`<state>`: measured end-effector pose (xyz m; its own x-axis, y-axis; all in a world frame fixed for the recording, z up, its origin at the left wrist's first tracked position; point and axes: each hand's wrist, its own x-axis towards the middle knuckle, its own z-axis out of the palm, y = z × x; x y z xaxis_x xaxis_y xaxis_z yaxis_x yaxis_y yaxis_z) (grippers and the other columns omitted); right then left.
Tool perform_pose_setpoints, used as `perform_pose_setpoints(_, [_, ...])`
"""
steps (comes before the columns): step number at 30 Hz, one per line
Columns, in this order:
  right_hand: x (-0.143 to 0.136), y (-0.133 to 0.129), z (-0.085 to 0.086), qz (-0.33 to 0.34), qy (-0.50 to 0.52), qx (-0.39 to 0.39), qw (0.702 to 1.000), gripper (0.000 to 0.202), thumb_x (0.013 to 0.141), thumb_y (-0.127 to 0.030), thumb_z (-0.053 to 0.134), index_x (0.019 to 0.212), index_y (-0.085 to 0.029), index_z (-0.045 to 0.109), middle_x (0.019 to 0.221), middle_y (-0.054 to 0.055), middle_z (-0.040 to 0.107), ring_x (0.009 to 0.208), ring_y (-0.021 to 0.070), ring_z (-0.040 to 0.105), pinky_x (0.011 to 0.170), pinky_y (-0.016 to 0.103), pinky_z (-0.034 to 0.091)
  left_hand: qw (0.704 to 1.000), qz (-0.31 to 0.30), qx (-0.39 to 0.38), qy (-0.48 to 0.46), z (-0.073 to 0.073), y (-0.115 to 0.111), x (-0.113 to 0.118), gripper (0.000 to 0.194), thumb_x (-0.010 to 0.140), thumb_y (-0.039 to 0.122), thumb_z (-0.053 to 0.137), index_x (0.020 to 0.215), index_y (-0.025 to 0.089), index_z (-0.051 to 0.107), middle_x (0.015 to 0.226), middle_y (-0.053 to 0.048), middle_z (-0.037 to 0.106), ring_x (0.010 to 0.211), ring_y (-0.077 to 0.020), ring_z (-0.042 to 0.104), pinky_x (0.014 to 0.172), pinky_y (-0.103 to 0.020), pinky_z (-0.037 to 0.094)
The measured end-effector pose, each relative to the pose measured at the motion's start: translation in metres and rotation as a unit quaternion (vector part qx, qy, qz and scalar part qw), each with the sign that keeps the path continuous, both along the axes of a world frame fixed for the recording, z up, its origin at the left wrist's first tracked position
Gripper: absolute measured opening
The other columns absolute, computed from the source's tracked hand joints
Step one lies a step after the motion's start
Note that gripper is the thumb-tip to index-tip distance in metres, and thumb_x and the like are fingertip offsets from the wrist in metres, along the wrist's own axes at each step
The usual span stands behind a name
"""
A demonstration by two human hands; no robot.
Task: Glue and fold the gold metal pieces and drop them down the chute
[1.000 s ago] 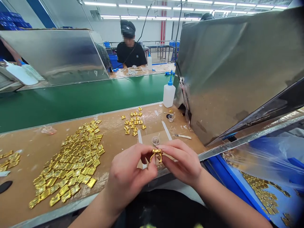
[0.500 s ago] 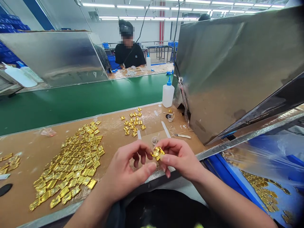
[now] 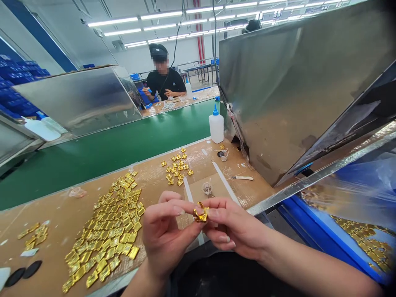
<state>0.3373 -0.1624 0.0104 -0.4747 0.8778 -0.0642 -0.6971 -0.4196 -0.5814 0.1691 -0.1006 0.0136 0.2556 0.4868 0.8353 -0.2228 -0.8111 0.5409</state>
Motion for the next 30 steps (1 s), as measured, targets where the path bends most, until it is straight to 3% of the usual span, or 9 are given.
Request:
perform_pose_setpoints(6, [-0.004, -0.001, 0.001, 0.0, 0.006, -0.016, 1.0, 0.037, 0.083, -0.04, 0.09, 0.101, -0.016, 0.069, 0.061, -0.009, 0.049, 0.046, 0.0015, 0.033, 0.039, 0.013, 0.021, 0.998, 0.023, -0.054, -0.026, 0.0, -0.006, 0.002, 0.045, 0.084, 0.008, 0.088, 0.113, 0.026, 0.059, 0.089, 0.004, 0.08, 0.072, -0.0167, 0.065, 0.075, -0.035, 0.046])
perform_pose_setpoints(13, [-0.007, -0.001, 0.004, -0.004, 0.011, -0.009, 1.0, 0.041, 0.078, -0.043, 0.093, 0.094, -0.015, 0.068, 0.064, -0.008, 0.051, 0.045, 0.0013, 0.038, 0.037, 0.014, 0.024, 0.993, -0.024, -0.109, -0.039, 0.003, -0.007, 0.007, 0.048, 0.083, 0.011, 0.091, 0.115, 0.028, 0.059, 0.083, 0.005, 0.074, 0.072, -0.0161, 0.058, 0.067, -0.03, 0.05])
perform_pose_setpoints(26, [-0.011, -0.004, -0.002, 0.026, 0.059, 0.06, 0.996, 0.038, 0.079, -0.04, 0.091, 0.098, -0.011, 0.074, 0.059, -0.007, 0.056, 0.043, 0.0046, 0.051, 0.038, 0.016, 0.054, 0.997, 0.039, -0.061, -0.014, 0.01, -0.016, 0.002, 0.046, 0.083, 0.036, 0.095, 0.103, 0.029, 0.055, 0.067, 0.009, 0.072, 0.054, -0.0164, 0.05, 0.062, -0.037, 0.04])
perform_pose_setpoints(30, [-0.011, -0.006, -0.007, 0.051, 0.054, 0.076, 0.994, 0.042, 0.084, -0.046, 0.087, 0.101, -0.012, 0.07, 0.059, -0.003, 0.064, 0.042, 0.0081, 0.06, 0.04, 0.018, 0.056, 0.998, 0.035, -0.049, 0.005, 0.008, -0.018, -0.005, 0.044, 0.084, 0.033, 0.094, 0.096, 0.027, 0.052, 0.07, 0.007, 0.074, 0.056, -0.0166, 0.052, 0.06, -0.037, 0.042])
